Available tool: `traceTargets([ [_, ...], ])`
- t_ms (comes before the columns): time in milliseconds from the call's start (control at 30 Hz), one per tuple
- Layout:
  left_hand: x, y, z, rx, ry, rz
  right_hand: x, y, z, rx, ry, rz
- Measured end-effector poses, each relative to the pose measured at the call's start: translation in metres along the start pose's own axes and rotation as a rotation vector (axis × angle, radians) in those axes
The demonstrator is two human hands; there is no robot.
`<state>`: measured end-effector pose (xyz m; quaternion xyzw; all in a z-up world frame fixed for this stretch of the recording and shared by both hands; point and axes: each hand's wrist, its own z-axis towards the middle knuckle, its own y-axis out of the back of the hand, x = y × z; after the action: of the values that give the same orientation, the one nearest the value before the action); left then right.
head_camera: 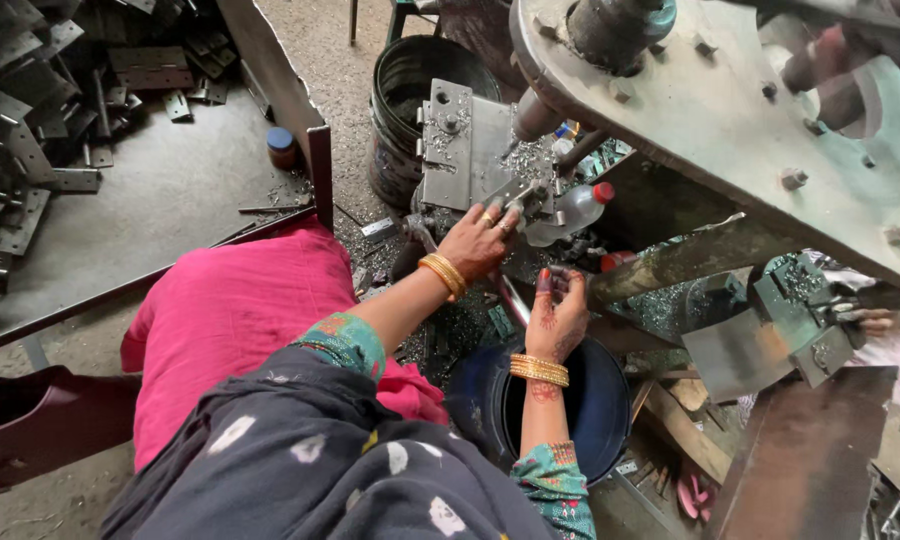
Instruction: The person repeatedly picks up metal hinge parts from a bin, places them into a press machine, and operates the lever to process each piece. The person then removes the processed part and places it back into the bin, repeating the cycle.
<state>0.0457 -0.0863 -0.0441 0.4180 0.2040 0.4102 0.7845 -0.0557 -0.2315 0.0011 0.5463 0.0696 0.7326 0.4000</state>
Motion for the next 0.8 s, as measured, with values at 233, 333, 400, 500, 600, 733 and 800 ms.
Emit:
traceTargets([
  [233, 0.020, 0.046, 0.028, -0.060, 0.338, -0.346, -0.003, -0.001, 0.008, -0.029, 0.043, -0.049],
  [333, -0.001, 0.055, 0.051, 0.368, 0.356, -0.112, -0.003, 0.003, 0.002, -0.024, 0.038, -0.135],
  [400, -0.012, 0.057, 0.055, 0.520, 0.315, 0.068, 0.002, 0.002, 0.000, 0.001, -0.023, -0.132],
  [500, -0.018, 0.046, 0.048, 0.364, 0.365, 0.090, 0.008, 0.001, 0.006, 0.022, -0.102, -0.149],
  [600, -0.010, 0.025, 0.029, 0.289, 0.461, -0.026, 0.001, 0.002, 0.009, 0.082, -0.127, -0.182],
  [733, 0.009, -0.002, 0.029, 0.352, 0.452, 0.133, -0.022, -0.005, 0.007, 0.335, -0.108, -0.407],
  [800, 0.012, -0.013, 0.039, 0.446, 0.438, 0.162, -0.039, -0.012, -0.001, 0.465, -0.174, -0.454],
])
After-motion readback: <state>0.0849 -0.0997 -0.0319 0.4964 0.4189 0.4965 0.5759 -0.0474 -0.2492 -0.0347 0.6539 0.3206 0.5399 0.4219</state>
